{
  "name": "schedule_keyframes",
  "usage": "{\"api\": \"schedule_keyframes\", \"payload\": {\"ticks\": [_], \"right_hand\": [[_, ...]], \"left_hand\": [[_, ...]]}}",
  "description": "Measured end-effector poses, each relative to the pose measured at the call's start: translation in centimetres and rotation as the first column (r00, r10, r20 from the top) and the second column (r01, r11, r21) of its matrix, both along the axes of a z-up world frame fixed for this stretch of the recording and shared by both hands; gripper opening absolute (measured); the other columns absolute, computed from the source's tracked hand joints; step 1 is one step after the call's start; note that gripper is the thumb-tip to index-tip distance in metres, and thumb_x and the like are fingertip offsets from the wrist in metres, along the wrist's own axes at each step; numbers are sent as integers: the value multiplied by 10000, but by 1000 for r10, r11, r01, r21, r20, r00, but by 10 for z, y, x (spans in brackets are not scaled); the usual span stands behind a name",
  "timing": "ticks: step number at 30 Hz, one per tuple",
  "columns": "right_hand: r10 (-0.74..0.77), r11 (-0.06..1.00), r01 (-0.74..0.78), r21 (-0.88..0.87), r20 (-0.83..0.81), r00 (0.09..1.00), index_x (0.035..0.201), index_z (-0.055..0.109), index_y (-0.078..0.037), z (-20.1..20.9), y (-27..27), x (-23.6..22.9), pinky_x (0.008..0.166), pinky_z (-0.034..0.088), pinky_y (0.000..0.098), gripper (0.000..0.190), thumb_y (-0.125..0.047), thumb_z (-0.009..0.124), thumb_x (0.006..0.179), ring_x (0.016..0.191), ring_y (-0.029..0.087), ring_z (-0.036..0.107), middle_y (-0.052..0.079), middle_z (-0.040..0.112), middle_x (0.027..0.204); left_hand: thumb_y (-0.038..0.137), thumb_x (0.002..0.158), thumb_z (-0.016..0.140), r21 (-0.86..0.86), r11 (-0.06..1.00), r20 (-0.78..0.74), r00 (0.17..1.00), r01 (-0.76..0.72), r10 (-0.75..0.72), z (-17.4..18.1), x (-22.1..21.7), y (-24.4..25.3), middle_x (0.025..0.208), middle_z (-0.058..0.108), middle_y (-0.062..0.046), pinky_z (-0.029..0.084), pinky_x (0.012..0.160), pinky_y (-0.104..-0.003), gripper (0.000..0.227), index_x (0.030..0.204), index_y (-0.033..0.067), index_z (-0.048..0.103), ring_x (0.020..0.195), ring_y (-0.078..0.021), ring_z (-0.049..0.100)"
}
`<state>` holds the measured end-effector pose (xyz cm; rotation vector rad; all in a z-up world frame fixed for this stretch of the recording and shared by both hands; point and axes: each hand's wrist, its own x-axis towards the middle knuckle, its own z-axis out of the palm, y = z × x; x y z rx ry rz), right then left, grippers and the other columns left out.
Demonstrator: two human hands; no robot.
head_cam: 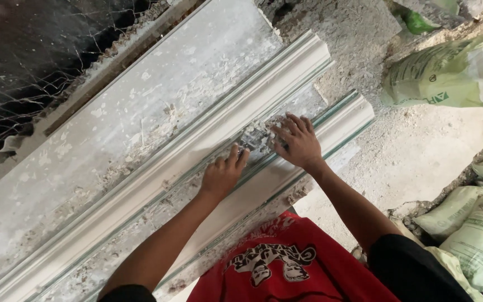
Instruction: Clean excess plaster and debris from decorative moldings using a scraper and a brush.
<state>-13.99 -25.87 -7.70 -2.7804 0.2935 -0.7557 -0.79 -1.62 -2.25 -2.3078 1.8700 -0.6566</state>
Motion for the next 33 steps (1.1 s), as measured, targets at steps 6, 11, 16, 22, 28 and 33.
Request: {"api": "schedule_keyframes", "payload": {"ticks": [6, 11, 16, 22, 28, 33], "right_hand": [[0, 1000, 0, 21, -3, 1000, 1165, 725, -290, 1, 0, 0, 1039, 453, 475, 334, -470, 637, 898, 1245, 286, 632, 47, 662, 1152], [-20, 1000, 20, -1, 0, 1000, 1180, 720, -307, -1, 1, -2, 1056, 447, 455, 326, -461, 627, 909, 1251, 258, 635, 33, 664, 1161], [-35, 999, 36, 14, -27, 999, 1162, 728, -287, -14, 0, -4, 1079, 441, 445, 345, -478, 635, 890, 1267, 241, 630, 24, 673, 1172], [-22, 999, 23, 32, -34, 999, 1170, 723, -260, -15, 1, -6, 1087, 433, 444, 352, -454, 658, 884, 1273, 244, 624, 41, 670, 1173], [-23, 1000, 23, 15, -30, 999, 1171, 714, -272, -22, 1, -5, 1089, 432, 439, 359, -476, 660, 881, 1265, 238, 628, 36, 668, 1176], [-31, 999, 31, 37, 7, 999, 1136, 737, -237, -11, 1, -2, 1063, 455, 435, 333, -459, 669, 897, 1239, 253, 644, 56, 677, 1144]], "left_hand": [[290, 967, 661, 85, 994, 19, 997, -71, 70, 4, -10, 10, 1198, 705, -91, 498, 327, -257, 379, 1342, 245, 625, 517, -147, 638], [261, 1007, 606, 56, 997, -7, 998, -58, 58, -3, -13, 5, 1211, 690, -116, 497, 346, -266, 350, 1355, 231, 605, 522, -188, 645], [247, 978, 635, 127, 988, 41, 996, -86, 82, 5, -18, 10, 1202, 696, -116, 500, 336, -268, 372, 1348, 220, 600, 526, -192, 659], [201, 947, 665, 108, 985, -38, 989, -137, 142, 12, -31, 12, 1211, 705, -120, 515, 336, -261, 426, 1371, 225, 624, 552, -190, 688], [163, 945, 690, 163, 963, -114, 965, -216, 236, 8, -55, -4, 1227, 691, -174, 571, 340, -276, 476, 1411, 162, 590, 604, -230, 732], [173, 987, 620, 462, 824, -223, 856, -329, 467, 23, -72, -17, 1362, 584, -275, 571, 334, -282, 607, 1555, 96, 421, 613, -248, 737]]}}
